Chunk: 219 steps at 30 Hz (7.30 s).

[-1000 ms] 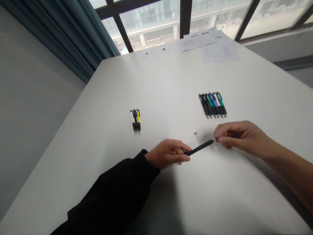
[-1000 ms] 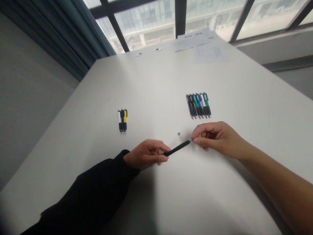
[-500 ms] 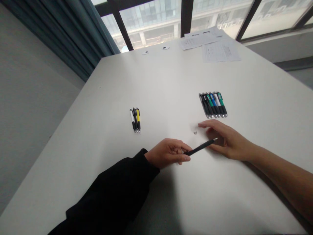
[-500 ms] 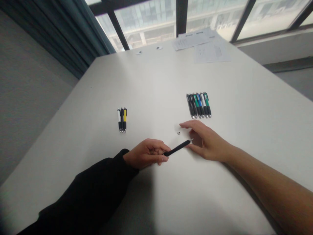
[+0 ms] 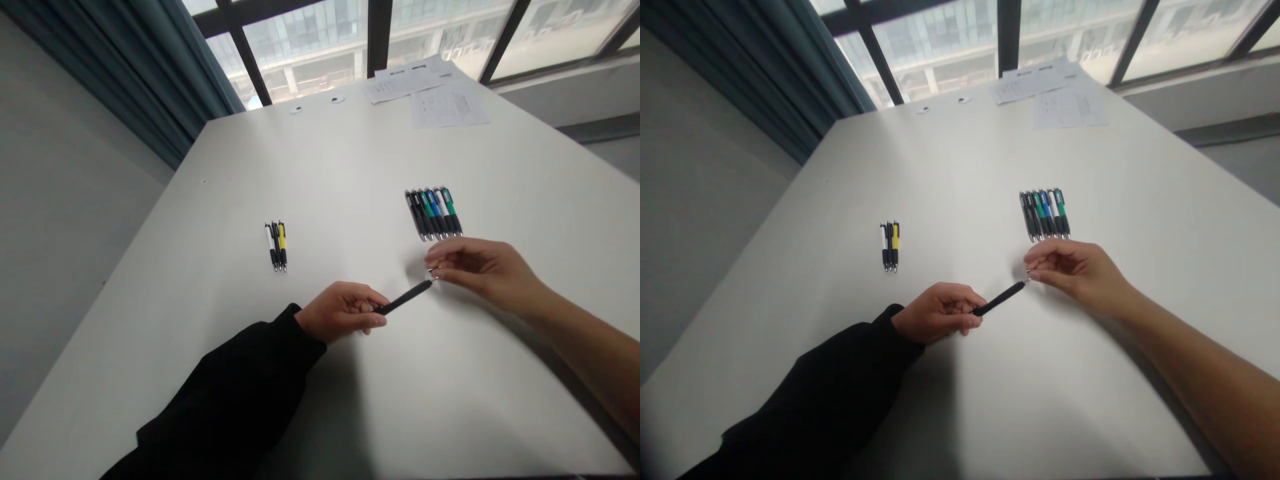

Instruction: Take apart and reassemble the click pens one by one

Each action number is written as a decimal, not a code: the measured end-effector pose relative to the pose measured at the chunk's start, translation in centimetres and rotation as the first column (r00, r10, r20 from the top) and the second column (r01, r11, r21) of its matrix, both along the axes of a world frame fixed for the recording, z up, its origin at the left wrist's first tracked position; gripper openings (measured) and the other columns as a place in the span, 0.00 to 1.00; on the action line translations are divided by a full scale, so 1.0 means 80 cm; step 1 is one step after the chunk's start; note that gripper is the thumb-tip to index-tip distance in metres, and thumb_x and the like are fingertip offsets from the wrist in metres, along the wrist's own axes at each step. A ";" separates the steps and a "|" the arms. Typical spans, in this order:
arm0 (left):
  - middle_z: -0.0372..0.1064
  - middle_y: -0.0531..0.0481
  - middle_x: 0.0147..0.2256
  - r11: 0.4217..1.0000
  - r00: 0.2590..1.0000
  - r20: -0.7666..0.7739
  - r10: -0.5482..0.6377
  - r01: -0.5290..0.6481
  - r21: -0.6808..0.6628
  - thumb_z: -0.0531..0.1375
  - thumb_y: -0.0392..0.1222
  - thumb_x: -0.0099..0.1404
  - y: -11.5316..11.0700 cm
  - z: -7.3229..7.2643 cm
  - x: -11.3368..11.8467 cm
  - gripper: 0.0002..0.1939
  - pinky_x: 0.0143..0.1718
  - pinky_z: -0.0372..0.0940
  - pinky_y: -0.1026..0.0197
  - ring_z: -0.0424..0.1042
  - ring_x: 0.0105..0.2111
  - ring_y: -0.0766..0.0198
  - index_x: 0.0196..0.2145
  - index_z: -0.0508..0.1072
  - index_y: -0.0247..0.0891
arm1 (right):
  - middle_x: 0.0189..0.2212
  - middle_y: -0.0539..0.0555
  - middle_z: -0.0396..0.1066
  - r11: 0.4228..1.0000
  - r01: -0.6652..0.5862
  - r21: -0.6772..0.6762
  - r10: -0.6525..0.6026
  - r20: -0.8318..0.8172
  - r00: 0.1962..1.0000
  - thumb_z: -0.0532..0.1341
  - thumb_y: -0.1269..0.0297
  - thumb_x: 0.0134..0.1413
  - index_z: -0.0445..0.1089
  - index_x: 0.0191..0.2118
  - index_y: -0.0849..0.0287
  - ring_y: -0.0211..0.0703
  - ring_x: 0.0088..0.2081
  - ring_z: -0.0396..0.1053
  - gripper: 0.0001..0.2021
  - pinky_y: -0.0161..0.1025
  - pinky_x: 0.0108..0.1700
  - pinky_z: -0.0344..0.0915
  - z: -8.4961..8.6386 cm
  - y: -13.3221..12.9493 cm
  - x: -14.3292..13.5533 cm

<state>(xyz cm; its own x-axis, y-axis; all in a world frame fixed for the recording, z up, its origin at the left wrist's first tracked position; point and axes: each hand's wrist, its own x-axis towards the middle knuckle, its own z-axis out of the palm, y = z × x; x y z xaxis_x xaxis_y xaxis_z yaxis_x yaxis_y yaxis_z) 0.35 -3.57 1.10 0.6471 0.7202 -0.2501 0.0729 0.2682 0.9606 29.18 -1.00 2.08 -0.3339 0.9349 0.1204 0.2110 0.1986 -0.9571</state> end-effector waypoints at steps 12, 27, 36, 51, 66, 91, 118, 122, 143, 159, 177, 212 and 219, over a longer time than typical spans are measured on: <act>0.71 0.52 0.21 1.000 1.000 -0.027 -0.005 0.005 -0.008 0.72 0.47 0.56 -0.001 0.000 0.000 0.21 0.25 0.62 0.67 0.69 0.20 0.69 0.42 0.79 0.30 | 0.34 0.52 0.78 0.992 -0.040 -0.117 0.022 -0.151 0.988 0.75 0.67 0.44 0.80 0.37 0.54 0.39 0.31 0.76 0.11 0.35 0.35 0.76 0.015 -0.007 0.001; 0.72 0.51 0.22 1.000 1.000 -0.024 -0.017 0.017 0.000 0.72 0.46 0.56 0.001 0.005 0.000 0.19 0.24 0.63 0.68 0.69 0.20 0.70 0.41 0.79 0.30 | 0.35 0.54 0.76 0.996 -0.056 -0.068 0.049 -0.091 0.995 0.74 0.64 0.47 0.80 0.37 0.55 0.40 0.33 0.74 0.09 0.36 0.33 0.73 0.020 -0.009 -0.002; 0.71 0.52 0.21 1.000 0.999 -0.033 -0.015 0.014 -0.006 0.72 0.48 0.55 0.000 0.004 0.000 0.21 0.23 0.63 0.67 0.69 0.20 0.69 0.41 0.79 0.30 | 0.35 0.54 0.76 0.996 -0.057 -0.066 0.051 -0.090 0.995 0.74 0.64 0.48 0.80 0.37 0.54 0.40 0.32 0.73 0.09 0.37 0.33 0.74 0.019 -0.011 -0.003; 0.71 0.52 0.19 1.000 0.998 -0.064 -0.024 0.024 -0.013 0.71 0.50 0.56 0.001 0.005 0.000 0.21 0.23 0.65 0.67 0.68 0.18 0.69 0.40 0.79 0.30 | 0.35 0.54 0.78 0.998 -0.059 -0.001 0.059 -0.055 0.997 0.74 0.64 0.49 0.80 0.36 0.51 0.45 0.36 0.75 0.08 0.41 0.35 0.73 0.013 -0.012 -0.004; 0.71 0.52 0.20 0.996 0.999 -0.027 -0.034 0.031 -0.088 0.71 0.50 0.56 0.002 0.008 0.000 0.21 0.20 0.63 0.68 0.68 0.18 0.70 0.39 0.79 0.29 | 0.35 0.53 0.78 0.991 -0.110 0.072 0.109 0.008 0.994 0.72 0.64 0.52 0.79 0.37 0.49 0.46 0.36 0.76 0.06 0.42 0.38 0.72 0.017 -0.015 -0.006; 0.65 0.54 0.20 0.999 0.999 -0.052 -0.013 0.015 0.050 0.69 0.49 0.58 0.002 0.010 0.002 0.19 0.21 0.56 0.68 0.61 0.19 0.72 0.39 0.78 0.29 | 0.22 0.48 0.66 0.942 -0.334 0.039 0.286 0.432 0.856 0.56 0.55 0.66 0.69 0.31 0.58 0.37 0.23 0.63 0.15 0.35 0.28 0.58 0.021 -0.015 -0.005; 0.77 0.49 0.41 0.897 0.769 0.467 0.437 -0.408 -0.168 0.73 0.43 0.57 0.046 -0.006 0.038 0.30 0.43 0.68 0.60 0.77 0.35 0.66 0.53 0.66 0.43 | 0.34 0.54 0.78 0.577 -0.567 -0.587 0.088 -0.646 0.758 0.73 0.63 0.52 0.78 0.41 0.63 0.34 0.34 0.73 0.12 0.32 0.39 0.67 -0.016 -0.038 -0.082; 0.77 0.47 0.41 0.921 0.810 0.438 0.390 -0.333 -0.203 0.71 0.46 0.60 0.046 -0.003 0.047 0.31 0.43 0.68 0.57 0.77 0.35 0.63 0.57 0.65 0.43 | 0.33 0.54 0.78 0.577 -0.562 -0.592 0.033 -0.671 0.741 0.73 0.65 0.51 0.78 0.38 0.64 0.35 0.34 0.74 0.11 0.33 0.41 0.68 -0.017 -0.038 -0.082; 0.76 0.47 0.35 0.840 0.801 0.263 0.538 -0.536 -0.084 0.71 0.47 0.58 0.052 -0.010 0.043 0.33 0.37 0.71 0.58 0.77 0.30 0.62 0.56 0.65 0.36 | 0.22 0.49 0.68 0.907 -0.232 -0.350 0.277 0.084 0.957 0.58 0.51 0.65 0.66 0.29 0.60 0.36 0.23 0.64 0.19 0.35 0.29 0.61 0.000 -0.046 -0.079; 0.72 0.51 0.28 0.698 0.699 0.012 0.715 -0.714 0.065 0.64 0.43 0.65 0.079 -0.015 0.051 0.34 0.26 0.75 0.59 0.75 0.23 0.64 0.64 0.56 0.33 | 0.35 0.67 0.78 0.987 0.103 0.126 -0.159 0.890 0.427 0.47 0.67 0.69 0.70 0.40 0.65 0.56 0.34 0.78 0.15 0.42 0.32 0.59 -0.001 0.009 -0.083; 0.69 0.52 0.25 0.617 0.621 -0.118 0.775 -0.704 0.351 0.59 0.50 0.65 0.068 -0.024 0.041 0.13 0.17 0.61 0.67 0.67 0.16 0.69 0.33 0.67 0.36 | 0.37 0.75 0.77 0.976 0.198 0.088 -0.170 0.878 0.448 0.46 0.69 0.70 0.70 0.46 0.74 0.57 0.40 0.79 0.18 0.45 0.40 0.68 -0.001 0.034 -0.077; 0.66 0.45 0.36 0.354 0.187 -0.328 0.926 -0.127 0.926 0.58 0.37 0.67 0.025 -0.015 -0.076 0.05 0.44 0.65 0.54 0.68 0.38 0.57 0.34 0.74 0.37 | 0.18 0.48 0.65 0.932 -0.133 0.336 -0.037 0.457 0.889 0.52 0.49 0.67 0.64 0.29 0.55 0.40 0.21 0.65 0.19 0.37 0.28 0.58 -0.033 0.007 -0.063; 0.66 0.50 0.34 0.429 0.638 -0.149 0.756 -0.312 0.848 0.56 0.44 0.71 0.013 -0.009 -0.024 0.10 0.37 0.65 0.61 0.68 0.33 0.64 0.37 0.74 0.37 | 0.40 0.56 0.76 0.994 0.000 0.112 -0.020 0.180 0.983 0.55 0.52 0.66 0.59 0.59 0.57 0.38 0.22 0.69 0.21 0.38 0.28 0.66 -0.035 0.013 -0.064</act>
<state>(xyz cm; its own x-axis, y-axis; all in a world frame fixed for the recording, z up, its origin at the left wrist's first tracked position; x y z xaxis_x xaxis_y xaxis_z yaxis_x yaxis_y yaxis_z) -1.56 -2.56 0.36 0.0121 0.9221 0.3869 0.6397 -0.3045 0.7057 24.02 0.04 -0.69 -0.3504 0.9224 0.1623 0.3811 0.2987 -0.8749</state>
